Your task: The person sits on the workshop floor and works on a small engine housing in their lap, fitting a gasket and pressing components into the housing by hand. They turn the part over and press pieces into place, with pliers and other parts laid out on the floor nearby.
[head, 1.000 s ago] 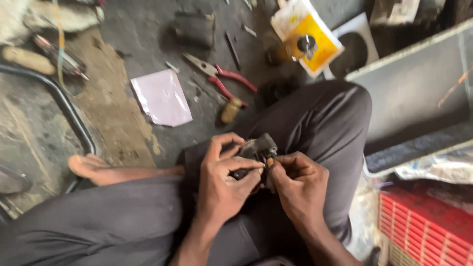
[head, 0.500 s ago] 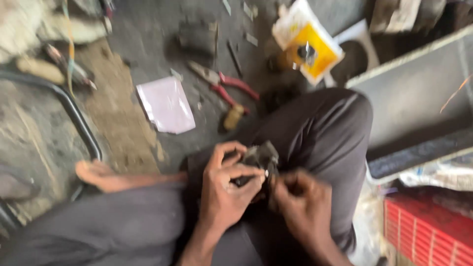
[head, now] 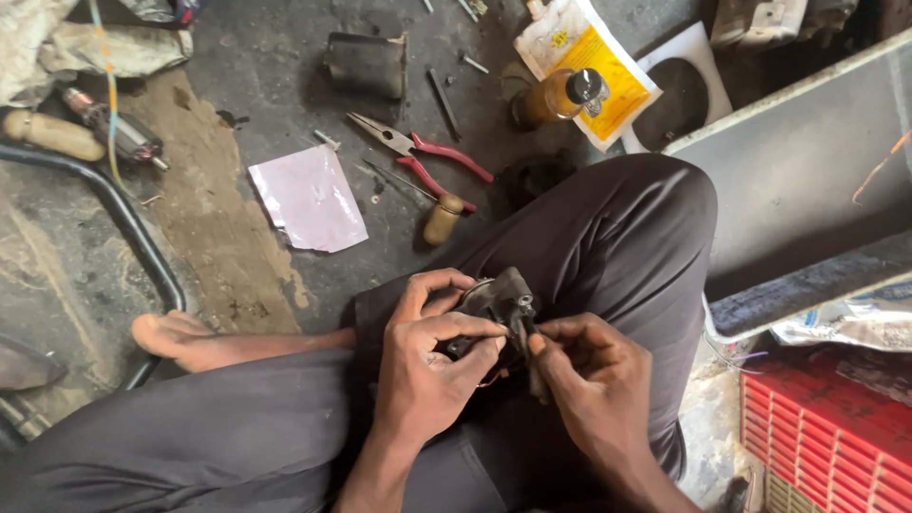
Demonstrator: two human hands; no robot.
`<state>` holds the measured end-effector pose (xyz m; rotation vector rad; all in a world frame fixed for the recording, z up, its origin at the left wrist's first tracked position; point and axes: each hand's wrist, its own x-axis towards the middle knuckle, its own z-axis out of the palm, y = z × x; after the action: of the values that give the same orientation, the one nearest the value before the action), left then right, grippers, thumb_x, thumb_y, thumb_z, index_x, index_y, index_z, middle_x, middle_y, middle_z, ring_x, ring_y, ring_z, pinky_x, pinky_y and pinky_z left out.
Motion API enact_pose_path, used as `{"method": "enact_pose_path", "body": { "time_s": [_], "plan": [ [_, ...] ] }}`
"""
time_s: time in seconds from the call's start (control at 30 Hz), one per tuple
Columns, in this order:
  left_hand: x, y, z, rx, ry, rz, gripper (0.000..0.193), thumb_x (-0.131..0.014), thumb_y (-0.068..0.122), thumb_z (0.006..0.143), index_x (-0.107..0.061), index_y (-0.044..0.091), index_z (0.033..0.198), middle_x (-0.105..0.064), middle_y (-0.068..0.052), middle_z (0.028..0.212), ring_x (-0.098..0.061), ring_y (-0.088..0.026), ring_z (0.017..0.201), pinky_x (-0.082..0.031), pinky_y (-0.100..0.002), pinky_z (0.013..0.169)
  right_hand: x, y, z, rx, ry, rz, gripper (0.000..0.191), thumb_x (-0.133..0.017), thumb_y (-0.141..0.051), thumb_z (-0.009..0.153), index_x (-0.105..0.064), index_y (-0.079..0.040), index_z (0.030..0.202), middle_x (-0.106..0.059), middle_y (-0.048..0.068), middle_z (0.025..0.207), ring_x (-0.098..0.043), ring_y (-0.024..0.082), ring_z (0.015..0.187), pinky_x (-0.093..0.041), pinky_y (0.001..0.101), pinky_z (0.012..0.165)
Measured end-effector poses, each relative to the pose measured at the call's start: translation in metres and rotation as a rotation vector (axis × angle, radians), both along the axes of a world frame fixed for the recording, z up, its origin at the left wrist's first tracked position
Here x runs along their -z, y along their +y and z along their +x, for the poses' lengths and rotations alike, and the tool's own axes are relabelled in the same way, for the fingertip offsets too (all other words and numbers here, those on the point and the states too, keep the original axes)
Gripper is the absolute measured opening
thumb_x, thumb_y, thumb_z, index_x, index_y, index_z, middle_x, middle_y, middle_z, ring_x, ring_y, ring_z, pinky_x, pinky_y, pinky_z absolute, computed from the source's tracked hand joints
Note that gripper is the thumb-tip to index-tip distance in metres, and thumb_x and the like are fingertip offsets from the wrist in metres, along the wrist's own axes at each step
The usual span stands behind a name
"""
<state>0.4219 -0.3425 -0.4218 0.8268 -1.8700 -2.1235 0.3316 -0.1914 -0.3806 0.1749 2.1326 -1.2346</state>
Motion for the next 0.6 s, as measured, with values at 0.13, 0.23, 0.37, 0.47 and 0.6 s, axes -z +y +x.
{"method": "enact_pose_path", "body": {
  "time_s": [0.13, 0.23, 0.37, 0.47, 0.6],
  "plan": [
    [0.000, 0.000, 0.000, -0.007, 0.009, 0.004, 0.014, -0.080, 0.001, 0.077, -0.081, 0.004, 0.091, -0.058, -0.014, 0.128, -0.075, -0.029, 0.112, -0.063, -0.034, 0.087, -0.003, -0.009, -0.004, -0.102, -0.031, 0.095, 0.015, -0.075, -0.011, 0.088, -0.075, 0.003, 0.093, -0.069, 0.004, 0.060, -0.060, 0.008, 0.049, -0.046, 0.0232, 0.044],
    [-0.001, 0.000, 0.000, 0.005, -0.002, -0.015, 0.015, -0.080, 0.001, 0.075, -0.082, 0.004, 0.090, -0.058, -0.014, 0.128, -0.075, -0.029, 0.111, -0.063, -0.034, 0.086, -0.005, -0.013, -0.006, -0.105, -0.044, 0.101, 0.016, -0.075, -0.014, 0.088, -0.075, 0.002, 0.091, -0.071, 0.004, 0.060, -0.062, 0.008, 0.048, -0.046, 0.0236, 0.043],
    [-0.001, 0.000, 0.000, 0.006, -0.010, -0.030, 0.016, -0.080, 0.002, 0.075, -0.082, 0.004, 0.091, -0.058, -0.014, 0.128, -0.075, -0.030, 0.111, -0.063, -0.035, 0.086, -0.004, -0.016, -0.006, -0.089, -0.047, 0.092, 0.017, -0.077, -0.014, 0.088, -0.075, 0.003, 0.091, -0.070, 0.005, 0.060, -0.062, 0.008, 0.049, -0.046, 0.0234, 0.044],
    [-0.001, 0.000, 0.001, 0.003, -0.011, -0.030, 0.016, -0.081, 0.003, 0.075, -0.082, 0.004, 0.091, -0.058, -0.014, 0.128, -0.075, -0.030, 0.110, -0.063, -0.035, 0.086, -0.001, -0.015, -0.005, -0.060, -0.039, 0.083, 0.016, -0.077, -0.012, 0.087, -0.074, 0.004, 0.088, -0.071, 0.006, 0.061, -0.062, 0.009, 0.049, -0.047, 0.0237, 0.044],
    [-0.001, 0.000, 0.001, 0.008, 0.002, -0.049, 0.015, -0.083, 0.004, 0.076, -0.082, 0.003, 0.091, -0.058, -0.014, 0.128, -0.075, -0.030, 0.111, -0.063, -0.036, 0.088, 0.002, -0.010, -0.003, -0.035, 0.004, -0.041, 0.014, -0.077, -0.008, 0.088, -0.073, 0.005, 0.086, -0.071, 0.006, 0.063, -0.063, 0.009, 0.050, -0.048, 0.0234, 0.045]
  ]
}}
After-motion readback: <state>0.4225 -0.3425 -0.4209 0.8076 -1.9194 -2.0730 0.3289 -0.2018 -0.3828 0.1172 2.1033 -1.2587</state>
